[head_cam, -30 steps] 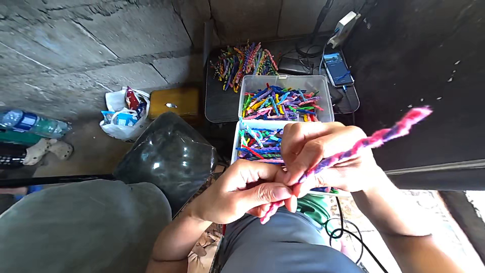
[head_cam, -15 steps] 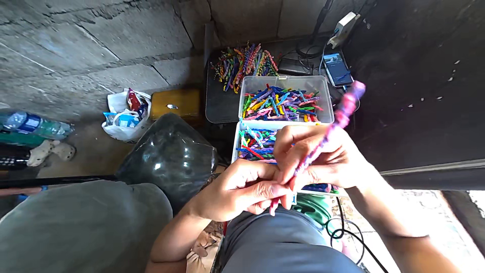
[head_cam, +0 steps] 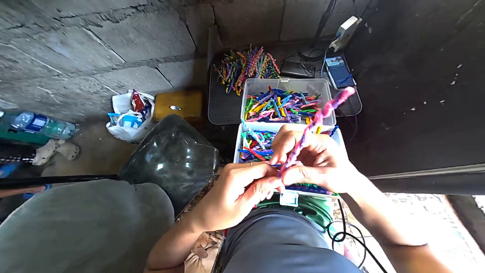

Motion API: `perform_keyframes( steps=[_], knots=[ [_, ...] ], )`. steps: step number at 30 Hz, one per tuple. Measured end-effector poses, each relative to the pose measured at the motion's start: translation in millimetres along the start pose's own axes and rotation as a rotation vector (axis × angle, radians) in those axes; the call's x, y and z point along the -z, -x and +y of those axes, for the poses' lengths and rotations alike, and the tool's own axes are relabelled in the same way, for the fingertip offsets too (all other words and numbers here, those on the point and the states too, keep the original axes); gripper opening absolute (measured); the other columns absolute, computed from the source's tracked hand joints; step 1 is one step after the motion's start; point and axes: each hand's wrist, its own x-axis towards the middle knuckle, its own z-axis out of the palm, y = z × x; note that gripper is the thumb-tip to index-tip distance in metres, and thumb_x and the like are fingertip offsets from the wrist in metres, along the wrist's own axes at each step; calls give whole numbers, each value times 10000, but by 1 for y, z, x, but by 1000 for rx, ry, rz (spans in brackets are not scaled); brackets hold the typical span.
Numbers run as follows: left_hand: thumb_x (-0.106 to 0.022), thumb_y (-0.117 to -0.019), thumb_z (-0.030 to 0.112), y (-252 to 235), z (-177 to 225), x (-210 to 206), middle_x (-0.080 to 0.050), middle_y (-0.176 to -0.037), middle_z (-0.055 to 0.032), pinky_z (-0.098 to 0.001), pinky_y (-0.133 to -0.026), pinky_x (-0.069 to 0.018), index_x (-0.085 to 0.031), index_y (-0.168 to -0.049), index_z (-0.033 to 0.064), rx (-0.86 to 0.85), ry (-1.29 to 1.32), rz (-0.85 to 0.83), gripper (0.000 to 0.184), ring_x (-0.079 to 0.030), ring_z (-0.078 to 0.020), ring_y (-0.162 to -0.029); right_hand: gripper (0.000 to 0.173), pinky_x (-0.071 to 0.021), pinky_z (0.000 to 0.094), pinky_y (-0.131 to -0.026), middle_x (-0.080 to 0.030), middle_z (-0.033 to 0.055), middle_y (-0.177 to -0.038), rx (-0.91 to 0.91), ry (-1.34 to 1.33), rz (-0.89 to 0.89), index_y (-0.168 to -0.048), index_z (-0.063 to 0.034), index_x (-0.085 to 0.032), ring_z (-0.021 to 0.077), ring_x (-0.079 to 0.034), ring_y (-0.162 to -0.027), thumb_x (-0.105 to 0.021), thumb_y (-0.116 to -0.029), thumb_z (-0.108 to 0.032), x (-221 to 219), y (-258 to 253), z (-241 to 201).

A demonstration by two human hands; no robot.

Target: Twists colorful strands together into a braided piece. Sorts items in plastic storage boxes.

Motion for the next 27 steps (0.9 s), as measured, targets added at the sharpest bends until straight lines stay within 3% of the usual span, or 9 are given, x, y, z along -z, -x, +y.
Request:
perform_keyframes(
  steps=[2, 5, 9, 14, 18, 21, 23, 25, 27],
  knots=[
    [-503, -1083, 195, 1, 3, 6, -662, -862, 133, -17, -594, -383, -662, -1045, 63, 95, 349, -119, 209, -506, 172, -714, 148, -544, 144, -783, -681, -46, -1026, 69, -63, -97, -1032, -84, -708, -13, -636, -977, -730, -957, -210, 1, -4, 0],
    [-535, -1068, 207, -1, 4, 12, -690, -866, 158, -11, -563, -387, -695, -1022, 129, 180, 634, -248, 184, -545, 174, -704, 64, -536, 140, -788, -669, -32, -929, 164, -103, -92, -926, -42, -707, -23, -625, -909, -724, -949, -99, -6, -9, -1],
    [-538, -1068, 213, 0, 4, 13, -678, -843, 152, -11, -556, -382, -681, -988, 126, 179, 658, -275, 185, -540, 172, -691, 64, -518, 143, -792, -631, -30, -898, 213, -124, -79, -918, -37, -668, -26, -603, -889, -707, -948, -78, -13, -10, 1],
    [-520, -1073, 176, 5, 3, 17, -695, -898, 152, -17, -556, -400, -689, -1037, 142, 205, 750, -328, 177, -549, 165, -696, 174, -518, 130, -805, -671, 5, -1059, 193, -156, -216, -1106, -31, -711, -18, -615, -958, -723, -956, -117, -11, -14, 2],
    [-529, -1060, 153, 7, 6, 14, -660, -802, 167, -22, -544, -376, -699, -961, 127, 220, 709, -295, 199, -526, 166, -665, 66, -513, 135, -809, -674, -7, -951, 251, -132, -176, -968, -36, -704, -13, -624, -932, -728, -948, -95, -17, -17, -1],
    [-522, -1074, 178, 12, 6, 16, -660, -837, 151, -22, -564, -375, -671, -995, 106, 168, 550, -189, 183, -511, 171, -685, 121, -489, 104, -784, -636, -28, -892, 241, 6, -75, -930, -37, -658, -47, -593, -894, -686, -987, -139, -23, -15, -3],
    [-508, -1082, 185, 16, 9, 15, -639, -828, 123, -22, -596, -379, -646, -991, 55, 88, 283, -73, 211, -494, 167, -701, 168, -475, 89, -757, -622, -41, -863, 216, 106, 2, -903, -42, -645, -66, -575, -858, -664, -1004, -175, -27, -13, -3],
    [-503, -1081, 159, 21, 11, 10, -632, -801, 16, -44, -645, -408, -643, -958, -37, -35, -133, 100, 271, -512, 112, -712, 174, -482, 88, -733, -617, -52, -851, 180, 163, 67, -892, -56, -634, -70, -574, -823, -651, -1011, -182, -31, -13, 0],
    [-530, -1061, 135, 22, 11, 1, -620, -770, -96, -93, -687, -447, -658, -915, -67, -126, -545, 255, 280, -563, -2, -716, 170, -506, 97, -703, -596, -61, -841, 140, 185, 125, -867, -80, -607, -62, -580, -787, -644, -1005, -172, -34, -14, 5]
  ],
)
